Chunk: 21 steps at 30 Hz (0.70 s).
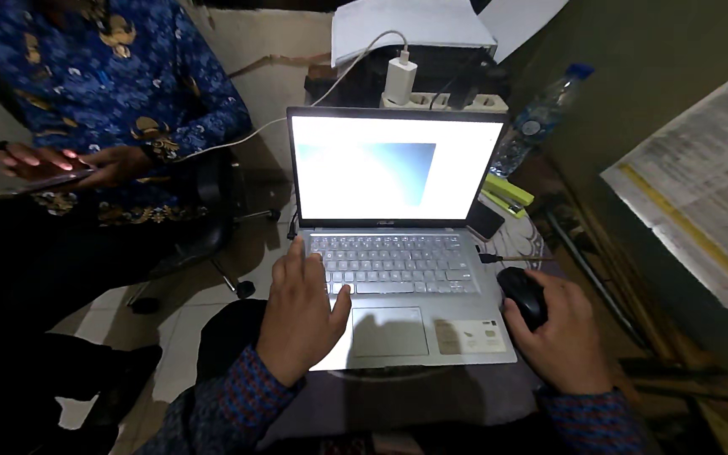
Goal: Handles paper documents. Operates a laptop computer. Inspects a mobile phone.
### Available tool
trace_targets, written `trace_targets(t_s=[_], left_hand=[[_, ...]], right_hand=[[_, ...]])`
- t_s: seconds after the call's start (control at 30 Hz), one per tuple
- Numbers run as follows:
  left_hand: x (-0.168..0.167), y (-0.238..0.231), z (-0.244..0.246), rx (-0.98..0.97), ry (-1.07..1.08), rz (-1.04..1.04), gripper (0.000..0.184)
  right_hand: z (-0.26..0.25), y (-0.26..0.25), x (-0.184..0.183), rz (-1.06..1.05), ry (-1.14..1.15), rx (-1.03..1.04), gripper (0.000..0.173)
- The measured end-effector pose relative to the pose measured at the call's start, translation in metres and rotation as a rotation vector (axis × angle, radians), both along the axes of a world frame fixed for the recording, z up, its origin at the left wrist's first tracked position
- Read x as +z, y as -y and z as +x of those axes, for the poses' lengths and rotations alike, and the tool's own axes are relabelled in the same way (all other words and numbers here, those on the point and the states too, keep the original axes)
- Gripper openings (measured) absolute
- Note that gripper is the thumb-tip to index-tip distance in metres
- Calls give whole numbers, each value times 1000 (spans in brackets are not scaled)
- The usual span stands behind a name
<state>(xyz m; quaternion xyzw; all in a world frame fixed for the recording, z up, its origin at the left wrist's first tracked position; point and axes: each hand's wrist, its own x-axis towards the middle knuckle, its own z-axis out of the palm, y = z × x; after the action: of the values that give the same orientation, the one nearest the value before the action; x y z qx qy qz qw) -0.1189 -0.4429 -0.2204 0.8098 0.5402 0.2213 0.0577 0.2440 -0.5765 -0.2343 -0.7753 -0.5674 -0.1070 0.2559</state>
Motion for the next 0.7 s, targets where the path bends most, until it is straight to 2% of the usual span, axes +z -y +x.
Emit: trace_targets(t_s=[0.4, 0.7], left_hand=[[-2, 1, 0, 0, -5, 4, 74], [-1, 0, -2, -6, -1, -35, 71]], right_hand=[[-1, -1, 1, 7, 9, 1, 65], [-1, 1, 1, -25, -10, -19, 63]])
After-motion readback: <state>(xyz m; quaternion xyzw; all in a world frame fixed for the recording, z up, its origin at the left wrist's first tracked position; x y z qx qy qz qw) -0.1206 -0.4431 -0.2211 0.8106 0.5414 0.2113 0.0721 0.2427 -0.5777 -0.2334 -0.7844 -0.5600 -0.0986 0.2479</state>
